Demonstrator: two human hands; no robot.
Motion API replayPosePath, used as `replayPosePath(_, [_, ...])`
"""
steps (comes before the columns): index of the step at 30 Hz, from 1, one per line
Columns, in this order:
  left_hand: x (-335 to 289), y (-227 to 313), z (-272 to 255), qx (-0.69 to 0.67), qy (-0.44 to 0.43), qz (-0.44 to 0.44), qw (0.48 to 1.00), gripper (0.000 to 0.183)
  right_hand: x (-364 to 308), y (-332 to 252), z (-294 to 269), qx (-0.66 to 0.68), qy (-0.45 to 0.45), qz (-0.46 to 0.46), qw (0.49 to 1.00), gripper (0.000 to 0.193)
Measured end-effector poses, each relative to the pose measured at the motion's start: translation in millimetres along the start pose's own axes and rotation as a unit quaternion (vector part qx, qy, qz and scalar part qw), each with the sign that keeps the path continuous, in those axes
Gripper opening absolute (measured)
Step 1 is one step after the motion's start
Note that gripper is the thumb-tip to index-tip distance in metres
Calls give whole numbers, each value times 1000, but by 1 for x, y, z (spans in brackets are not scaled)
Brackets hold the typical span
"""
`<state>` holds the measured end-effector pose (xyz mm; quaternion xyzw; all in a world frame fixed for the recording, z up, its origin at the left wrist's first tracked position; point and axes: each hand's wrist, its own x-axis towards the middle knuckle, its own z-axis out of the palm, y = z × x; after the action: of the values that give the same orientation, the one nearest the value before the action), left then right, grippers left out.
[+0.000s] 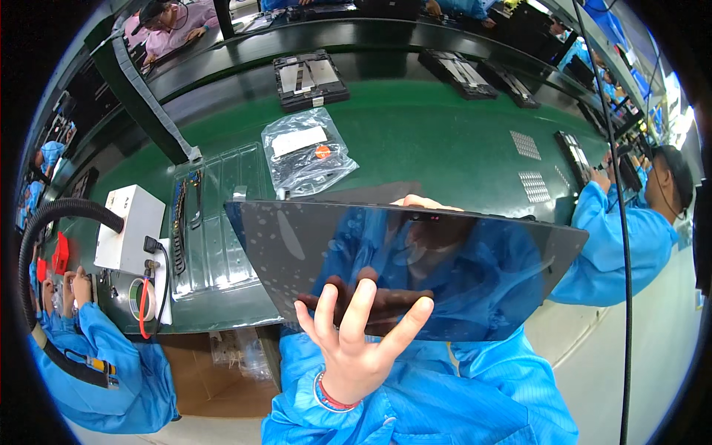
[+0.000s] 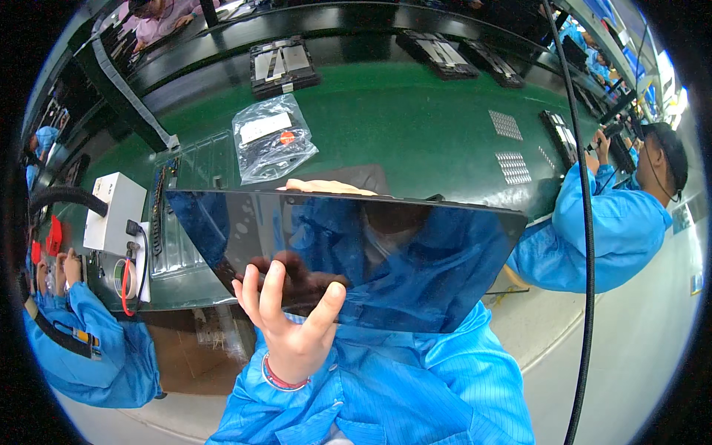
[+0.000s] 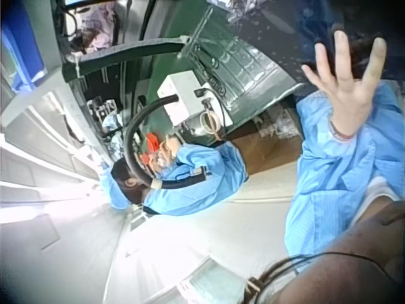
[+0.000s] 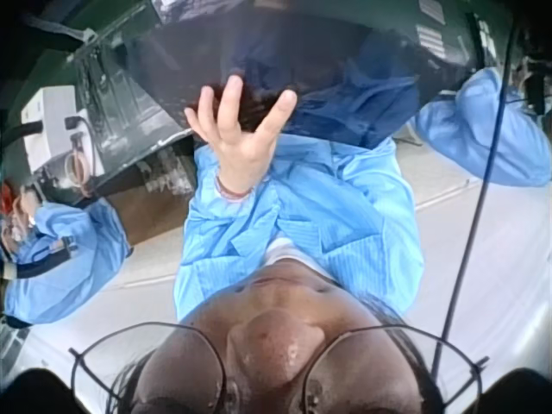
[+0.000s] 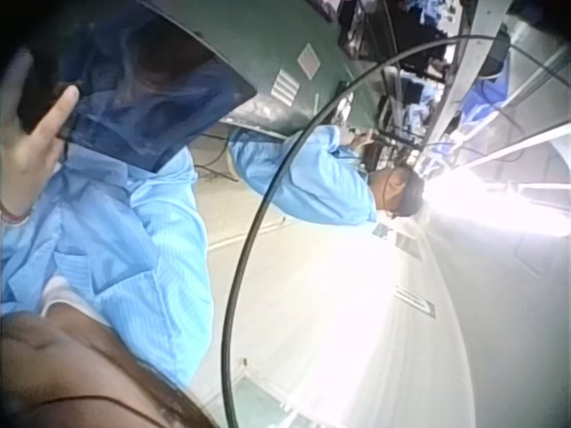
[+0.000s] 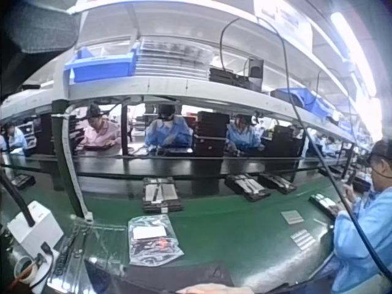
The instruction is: The person assembles electronic components on a green workbench, using a black tool to press parts into a device chassis. They handle multiple chassis units, placing them into clear plastic trays and retrieving new ones from a blue bin. The person also organizes small components from a plastic bag into a clear tray.
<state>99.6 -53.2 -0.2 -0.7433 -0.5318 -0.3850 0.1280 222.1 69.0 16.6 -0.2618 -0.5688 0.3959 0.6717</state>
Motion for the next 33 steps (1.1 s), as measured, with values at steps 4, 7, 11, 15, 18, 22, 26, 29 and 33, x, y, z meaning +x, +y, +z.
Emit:
replayPosePath(4, [-3,-3,4,-3,7,2,1000,45,2,2,-2,-5,-1,0,1000,43])
replayPosePath(7, [-5,-5,4,6,0,-6,1000,45,6,5,-2,-4,-10,2,1000,44])
replayPosePath(11, [3,-2,8,-60,8,-7,998,46,11,3,-5,-26,-16,-5,1000,44])
replayPosePath(15, [42,-11,16,-243,-20,-31,969,61,23,9,4,-80,-67,-25,994,44])
replayPosePath(18, [56,-11,25,-396,-7,-106,912,67,44,1,0,-198,-150,-83,965,45])
replayPosePath(22, [26,-7,58,-550,-86,-283,781,26,66,5,-4,-417,-316,-67,849,48])
replayPosePath(26, [-3,9,99,-704,80,-465,531,16,55,42,-2,-571,-420,27,705,33])
replayPosePath(29, [-6,9,106,-741,103,-505,431,19,43,63,-1,-592,-435,47,677,36])
replayPosePath(33, [-20,-13,93,-798,-71,-497,332,29,36,63,5,-603,-416,53,679,38])
